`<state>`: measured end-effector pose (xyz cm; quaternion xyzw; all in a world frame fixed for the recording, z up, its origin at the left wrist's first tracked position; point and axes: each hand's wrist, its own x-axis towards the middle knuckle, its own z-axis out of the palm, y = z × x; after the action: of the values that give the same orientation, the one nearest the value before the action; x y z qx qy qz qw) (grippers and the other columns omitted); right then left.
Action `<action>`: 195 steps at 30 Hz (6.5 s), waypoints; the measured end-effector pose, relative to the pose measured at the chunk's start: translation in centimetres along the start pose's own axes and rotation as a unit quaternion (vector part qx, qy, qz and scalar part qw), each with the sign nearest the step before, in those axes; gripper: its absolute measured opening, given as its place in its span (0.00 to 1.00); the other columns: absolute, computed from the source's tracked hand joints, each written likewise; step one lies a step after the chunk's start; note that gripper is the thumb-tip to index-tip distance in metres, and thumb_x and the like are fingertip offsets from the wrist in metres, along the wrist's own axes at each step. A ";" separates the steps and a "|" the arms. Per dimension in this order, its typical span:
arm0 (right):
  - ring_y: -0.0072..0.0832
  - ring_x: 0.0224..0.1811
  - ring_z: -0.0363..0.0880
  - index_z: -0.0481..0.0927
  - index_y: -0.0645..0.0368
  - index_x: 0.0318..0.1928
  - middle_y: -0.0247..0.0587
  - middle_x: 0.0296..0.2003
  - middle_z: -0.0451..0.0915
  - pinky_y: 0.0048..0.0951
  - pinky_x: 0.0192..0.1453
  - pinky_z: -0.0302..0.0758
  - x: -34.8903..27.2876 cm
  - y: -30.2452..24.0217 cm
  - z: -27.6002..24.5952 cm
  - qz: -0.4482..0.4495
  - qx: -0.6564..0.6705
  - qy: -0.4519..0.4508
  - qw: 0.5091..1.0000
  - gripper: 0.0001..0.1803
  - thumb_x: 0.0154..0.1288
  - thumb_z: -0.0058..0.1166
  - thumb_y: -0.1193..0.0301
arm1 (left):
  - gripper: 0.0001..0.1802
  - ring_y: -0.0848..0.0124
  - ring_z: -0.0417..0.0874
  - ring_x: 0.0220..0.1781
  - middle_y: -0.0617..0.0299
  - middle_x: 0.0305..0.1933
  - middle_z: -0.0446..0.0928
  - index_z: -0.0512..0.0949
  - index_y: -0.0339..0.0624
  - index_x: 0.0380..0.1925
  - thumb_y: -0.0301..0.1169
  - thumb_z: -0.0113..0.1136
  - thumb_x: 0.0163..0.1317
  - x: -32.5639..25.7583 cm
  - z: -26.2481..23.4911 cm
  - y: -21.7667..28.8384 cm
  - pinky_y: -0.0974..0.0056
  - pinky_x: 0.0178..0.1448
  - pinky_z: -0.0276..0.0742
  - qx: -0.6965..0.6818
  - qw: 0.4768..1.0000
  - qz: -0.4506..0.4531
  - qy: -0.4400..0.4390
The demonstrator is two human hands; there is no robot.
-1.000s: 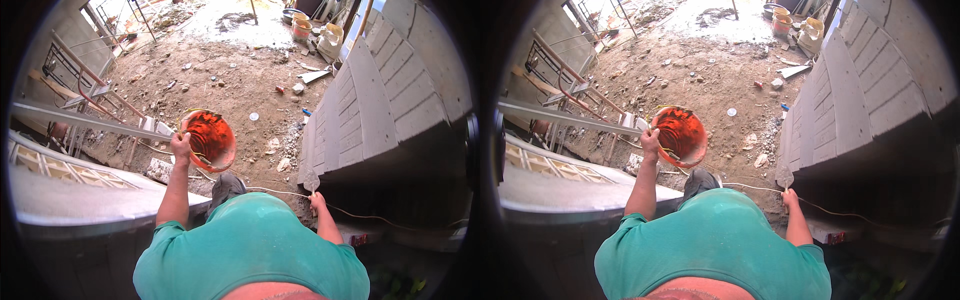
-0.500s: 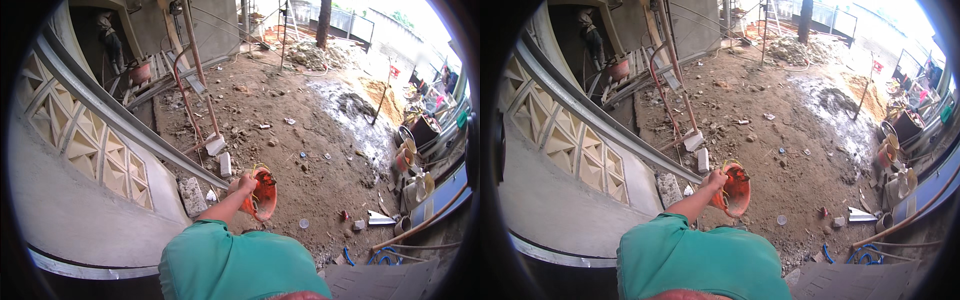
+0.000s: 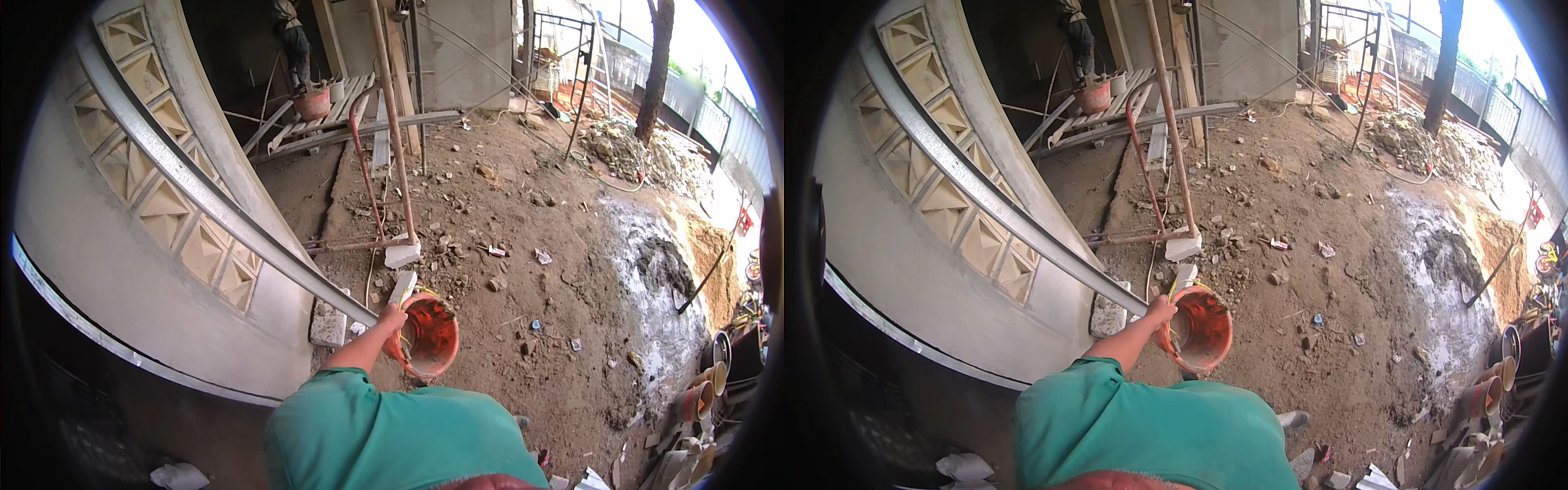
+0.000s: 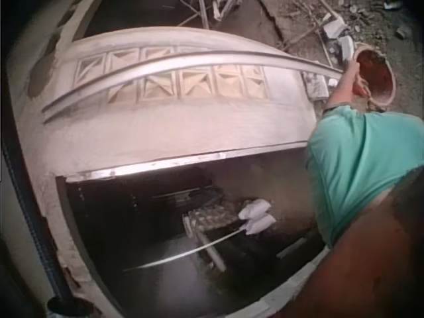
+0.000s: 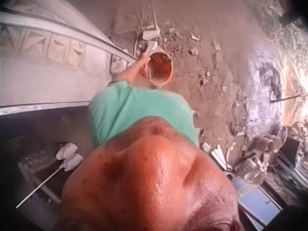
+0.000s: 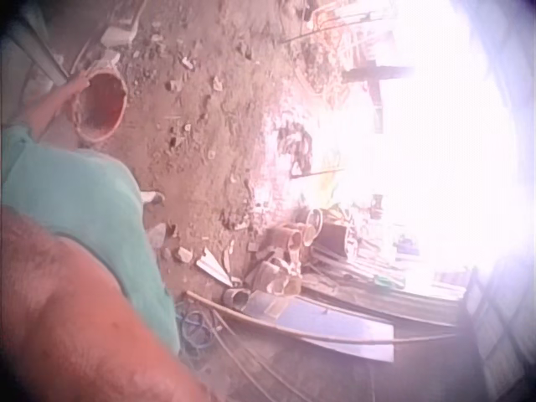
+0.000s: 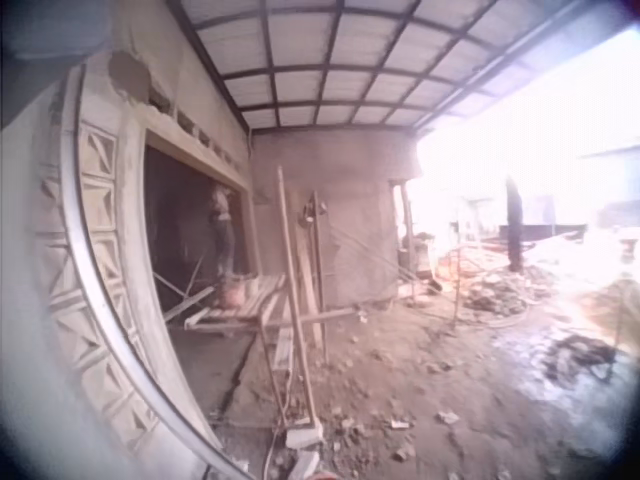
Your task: The person scoops wet cement from a bucket with a trowel and applies it to the joints between concrete blocks on a wall. They repeatedly refill the bucket from a larger pile on the ground and continue filling gaps along the blockwork.
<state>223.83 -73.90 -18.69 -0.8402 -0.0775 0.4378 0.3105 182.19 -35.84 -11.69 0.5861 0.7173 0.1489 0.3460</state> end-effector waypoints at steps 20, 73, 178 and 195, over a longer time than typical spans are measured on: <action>0.39 0.23 0.77 0.78 0.56 0.40 0.50 0.27 0.77 0.43 0.24 0.71 33.0 -10.4 -31.6 0.065 -0.035 0.000 0.997 0.09 0.63 0.52 0.67 | 0.24 0.51 0.78 0.60 0.43 0.56 0.78 0.78 0.37 0.51 0.36 0.63 0.55 -2.6 17.6 12.5 0.54 0.62 0.75 0.129 0.946 -0.262 0.140; 0.32 0.21 0.76 0.72 0.56 0.52 0.42 0.26 0.78 0.38 0.23 0.73 111.7 -35.0 -84.0 0.152 -0.121 0.110 0.975 0.21 0.60 0.57 0.65 | 0.23 0.48 0.78 0.56 0.42 0.52 0.76 0.70 0.31 0.53 0.28 0.62 0.59 36.1 107.5 101.2 0.52 0.58 0.72 0.134 0.982 0.079 -0.104; 0.57 0.45 0.78 0.76 0.54 0.49 0.59 0.39 0.81 0.49 0.50 0.75 157.1 -31.2 -63.7 -0.038 -0.290 -0.243 0.925 0.19 0.57 0.55 0.62 | 0.10 0.73 0.70 0.42 0.63 0.40 0.68 0.68 0.38 0.42 0.26 0.59 0.65 39.2 142.2 97.2 0.63 0.50 0.69 -0.295 0.910 -0.199 0.211; 0.28 0.19 0.70 0.71 0.60 0.36 0.38 0.21 0.72 0.35 0.24 0.69 170.4 -38.8 -56.7 -0.003 0.077 0.068 0.995 0.09 0.60 0.53 0.69 | 0.09 0.79 0.68 0.37 0.66 0.37 0.68 0.69 0.37 0.43 0.25 0.58 0.66 38.3 143.0 98.1 0.69 0.43 0.69 -0.313 0.921 -0.201 0.112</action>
<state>376.76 -0.21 -88.93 -0.8412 -0.0250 0.3834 0.3804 347.75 -0.76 -65.69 0.2707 0.7708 0.3584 0.4518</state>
